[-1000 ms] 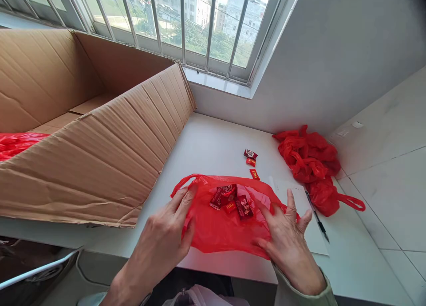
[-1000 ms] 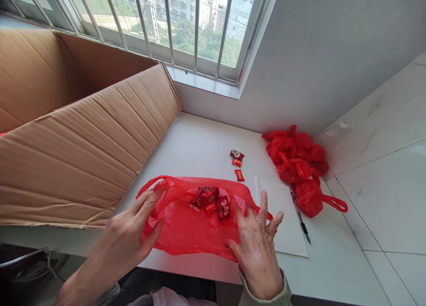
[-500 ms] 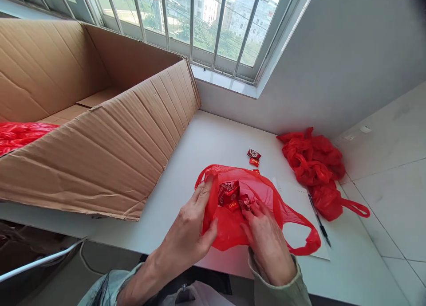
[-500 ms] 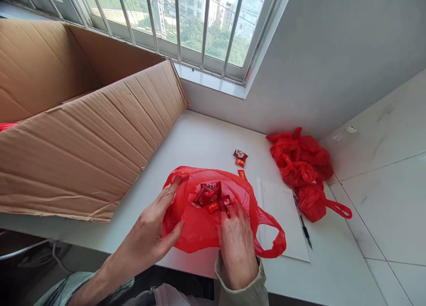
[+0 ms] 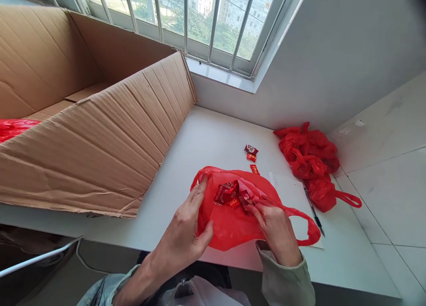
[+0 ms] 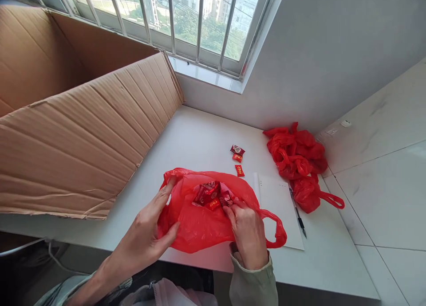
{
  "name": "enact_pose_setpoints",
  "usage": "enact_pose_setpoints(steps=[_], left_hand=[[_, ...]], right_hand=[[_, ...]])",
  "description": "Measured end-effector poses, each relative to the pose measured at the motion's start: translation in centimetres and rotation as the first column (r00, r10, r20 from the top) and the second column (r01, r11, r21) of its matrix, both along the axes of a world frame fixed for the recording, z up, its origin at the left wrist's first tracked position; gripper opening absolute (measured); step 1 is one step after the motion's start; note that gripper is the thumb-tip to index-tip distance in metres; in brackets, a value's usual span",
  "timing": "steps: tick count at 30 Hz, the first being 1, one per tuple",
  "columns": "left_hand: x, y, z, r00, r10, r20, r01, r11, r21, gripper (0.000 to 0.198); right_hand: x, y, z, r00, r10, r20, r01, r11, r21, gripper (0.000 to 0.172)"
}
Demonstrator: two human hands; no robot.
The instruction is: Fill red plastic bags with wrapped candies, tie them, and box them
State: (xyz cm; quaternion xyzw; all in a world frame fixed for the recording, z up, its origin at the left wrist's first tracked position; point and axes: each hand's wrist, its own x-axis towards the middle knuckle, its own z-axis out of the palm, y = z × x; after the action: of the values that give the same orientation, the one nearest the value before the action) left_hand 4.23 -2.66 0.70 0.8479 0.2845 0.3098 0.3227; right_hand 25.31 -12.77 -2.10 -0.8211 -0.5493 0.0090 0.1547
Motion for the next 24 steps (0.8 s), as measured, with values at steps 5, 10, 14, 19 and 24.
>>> enact_pose_setpoints(steps=[5,10,14,19,24], left_hand=[[-0.1,0.1,0.1,0.999,-0.003,-0.041,0.004,1.000,0.023,0.078],[-0.2,0.3,0.1,0.998,0.007,-0.055,-0.003,0.997,0.079,0.076],[-0.3,0.6,0.0,0.998,0.018,-0.068,-0.012,0.997,0.080,0.074],[0.0,0.7,-0.3,0.997,0.029,-0.069,-0.023,0.997,0.080,0.076],[0.4,1.2,-0.3,0.998,0.014,-0.057,-0.010,0.997,0.072,0.079]], right_hand=[[-1.3,3.4,0.2,0.978,0.195,-0.080,-0.180,0.970,0.162,0.022],[-3.2,5.7,-0.5,0.914,0.386,-0.123,-0.374,0.921,0.110,0.040],[-3.7,5.7,-0.8,0.939,0.316,-0.137,-0.305,0.948,0.094,0.035],[-2.7,5.1,-2.3,0.953,0.250,-0.171,-0.211,0.952,0.220,0.037],[-1.4,4.5,-3.9,0.946,0.274,-0.173,-0.212,0.928,0.307,0.032]])
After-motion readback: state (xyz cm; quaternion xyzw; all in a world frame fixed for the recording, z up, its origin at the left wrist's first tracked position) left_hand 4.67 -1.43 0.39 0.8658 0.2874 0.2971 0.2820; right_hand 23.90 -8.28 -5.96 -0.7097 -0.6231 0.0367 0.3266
